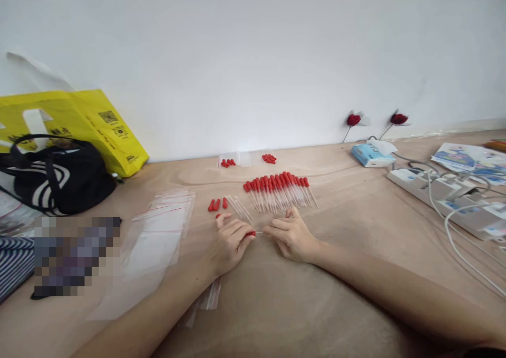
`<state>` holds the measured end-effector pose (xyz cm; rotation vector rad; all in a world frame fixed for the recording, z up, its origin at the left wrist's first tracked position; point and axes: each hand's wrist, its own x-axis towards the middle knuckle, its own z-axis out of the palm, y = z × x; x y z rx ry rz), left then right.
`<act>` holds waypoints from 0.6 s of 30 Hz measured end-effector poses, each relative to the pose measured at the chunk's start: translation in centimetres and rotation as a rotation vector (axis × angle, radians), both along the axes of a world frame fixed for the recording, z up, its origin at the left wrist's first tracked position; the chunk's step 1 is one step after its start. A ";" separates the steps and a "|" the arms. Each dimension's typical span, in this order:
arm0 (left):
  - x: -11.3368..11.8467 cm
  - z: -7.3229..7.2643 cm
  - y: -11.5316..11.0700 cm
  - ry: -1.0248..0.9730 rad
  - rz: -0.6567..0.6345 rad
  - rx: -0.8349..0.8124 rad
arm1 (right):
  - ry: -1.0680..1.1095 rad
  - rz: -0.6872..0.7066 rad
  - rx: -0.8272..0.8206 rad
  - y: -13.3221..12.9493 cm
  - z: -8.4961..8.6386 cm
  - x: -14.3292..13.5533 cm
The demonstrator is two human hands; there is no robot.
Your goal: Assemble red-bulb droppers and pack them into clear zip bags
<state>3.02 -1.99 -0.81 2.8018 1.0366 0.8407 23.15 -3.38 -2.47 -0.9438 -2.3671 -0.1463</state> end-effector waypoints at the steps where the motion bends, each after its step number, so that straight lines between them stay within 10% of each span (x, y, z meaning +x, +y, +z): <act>1: 0.0 0.0 0.0 0.007 -0.007 0.004 | 0.000 -0.005 -0.005 0.0 0.0 -0.1; 18: 0.0 0.2 0.6 0.052 -0.032 0.065 | 0.054 0.012 -0.182 0.5 0.2 -1.3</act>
